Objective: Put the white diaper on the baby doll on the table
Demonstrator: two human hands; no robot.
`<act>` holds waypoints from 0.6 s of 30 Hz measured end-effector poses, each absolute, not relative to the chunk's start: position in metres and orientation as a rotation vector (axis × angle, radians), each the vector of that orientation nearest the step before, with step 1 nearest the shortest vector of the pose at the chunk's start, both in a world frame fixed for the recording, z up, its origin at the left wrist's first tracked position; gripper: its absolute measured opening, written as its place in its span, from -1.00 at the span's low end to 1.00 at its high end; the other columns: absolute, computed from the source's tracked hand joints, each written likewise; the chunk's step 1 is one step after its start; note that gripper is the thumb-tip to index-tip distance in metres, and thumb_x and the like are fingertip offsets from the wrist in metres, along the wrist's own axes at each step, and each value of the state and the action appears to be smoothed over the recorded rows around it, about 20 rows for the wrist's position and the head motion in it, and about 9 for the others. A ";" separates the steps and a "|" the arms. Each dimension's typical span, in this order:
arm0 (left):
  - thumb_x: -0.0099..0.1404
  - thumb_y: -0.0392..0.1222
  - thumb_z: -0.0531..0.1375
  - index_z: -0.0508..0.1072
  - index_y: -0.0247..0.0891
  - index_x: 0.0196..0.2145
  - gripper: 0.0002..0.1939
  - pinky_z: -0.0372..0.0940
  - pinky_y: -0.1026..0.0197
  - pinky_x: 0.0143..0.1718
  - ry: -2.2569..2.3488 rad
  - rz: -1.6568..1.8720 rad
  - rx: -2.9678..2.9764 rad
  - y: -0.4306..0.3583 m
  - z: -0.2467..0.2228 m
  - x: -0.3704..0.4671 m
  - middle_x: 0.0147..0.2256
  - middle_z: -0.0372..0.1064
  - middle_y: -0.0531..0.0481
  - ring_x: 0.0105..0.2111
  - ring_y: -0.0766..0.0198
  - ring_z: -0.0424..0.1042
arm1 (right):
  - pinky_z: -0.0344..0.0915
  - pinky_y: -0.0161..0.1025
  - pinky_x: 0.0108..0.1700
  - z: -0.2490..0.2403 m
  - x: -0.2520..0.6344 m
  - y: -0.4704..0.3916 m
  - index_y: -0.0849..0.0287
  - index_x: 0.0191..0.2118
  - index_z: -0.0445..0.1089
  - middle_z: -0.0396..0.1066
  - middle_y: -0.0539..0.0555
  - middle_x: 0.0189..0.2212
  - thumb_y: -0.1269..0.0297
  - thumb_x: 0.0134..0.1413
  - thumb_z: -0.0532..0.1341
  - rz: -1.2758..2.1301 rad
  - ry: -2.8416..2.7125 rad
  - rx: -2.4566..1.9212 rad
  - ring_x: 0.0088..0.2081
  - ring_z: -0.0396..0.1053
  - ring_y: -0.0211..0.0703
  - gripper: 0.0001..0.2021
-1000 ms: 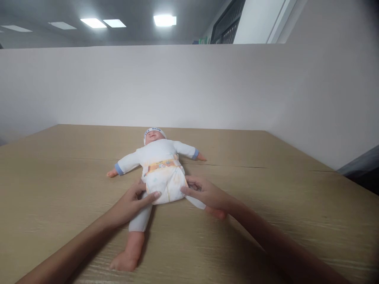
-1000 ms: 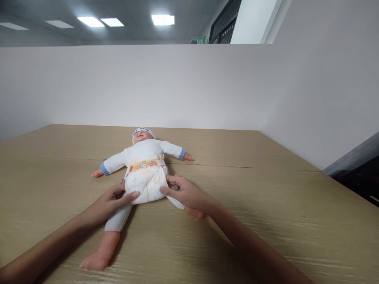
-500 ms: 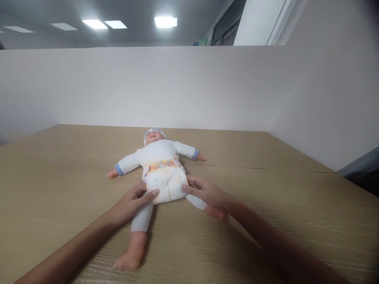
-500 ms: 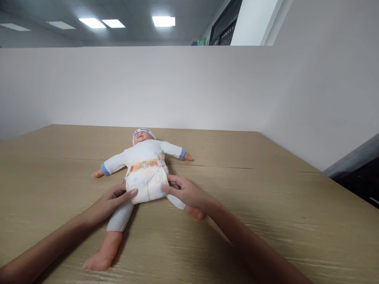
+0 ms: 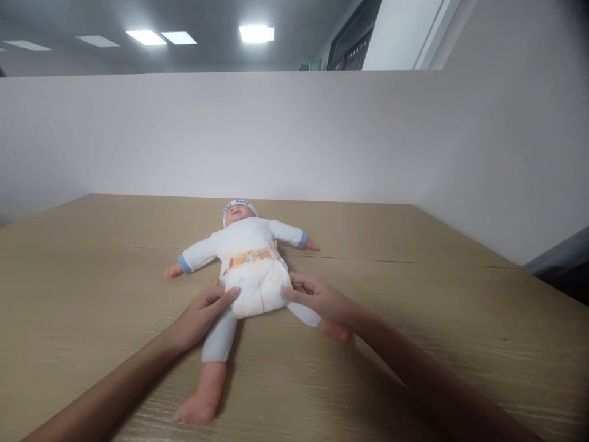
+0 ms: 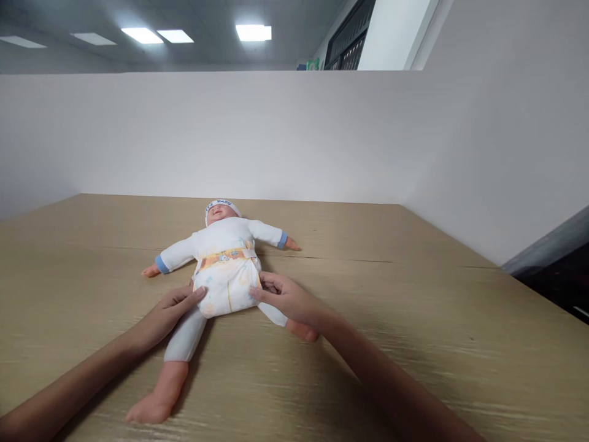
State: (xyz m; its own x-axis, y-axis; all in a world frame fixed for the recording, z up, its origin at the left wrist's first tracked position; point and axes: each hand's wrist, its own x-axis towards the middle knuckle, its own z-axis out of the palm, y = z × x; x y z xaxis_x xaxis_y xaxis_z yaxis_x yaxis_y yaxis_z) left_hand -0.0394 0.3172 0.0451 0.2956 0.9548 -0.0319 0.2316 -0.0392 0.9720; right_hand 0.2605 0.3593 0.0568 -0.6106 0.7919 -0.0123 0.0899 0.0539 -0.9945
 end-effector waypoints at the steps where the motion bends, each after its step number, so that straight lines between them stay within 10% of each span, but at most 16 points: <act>1: 0.44 0.40 0.26 0.62 -0.24 -0.31 -0.42 0.28 0.16 -0.14 1.149 0.882 1.498 0.318 0.044 -0.040 -0.16 0.50 -0.07 -0.14 0.06 0.35 | 0.33 0.18 0.43 0.056 0.260 0.360 -0.04 0.15 0.62 0.60 0.07 0.23 -0.27 0.22 0.43 1.605 -1.752 -0.898 0.29 0.49 0.21 -0.46; 10: 0.26 0.32 0.48 0.50 -0.28 -0.38 -0.43 0.05 0.29 -0.39 1.148 1.022 1.233 0.318 0.039 -0.039 -0.43 0.31 0.07 -0.41 0.30 0.20 | 0.39 0.09 0.35 0.047 0.259 0.364 0.02 -0.06 0.59 0.67 0.09 0.08 -0.27 0.06 0.52 1.699 -1.518 -0.966 0.23 0.54 0.17 -0.48; 18: 0.27 0.30 0.47 0.64 -0.23 -0.26 -0.51 0.26 0.20 -0.24 1.256 1.148 1.348 0.315 0.038 -0.036 -0.25 0.55 -0.05 -0.23 0.14 0.43 | 0.45 -0.03 0.18 0.041 0.256 0.360 0.05 -0.12 0.56 0.67 0.09 -0.04 -0.20 -0.07 0.60 1.638 -1.322 -1.050 0.08 0.57 0.08 -0.47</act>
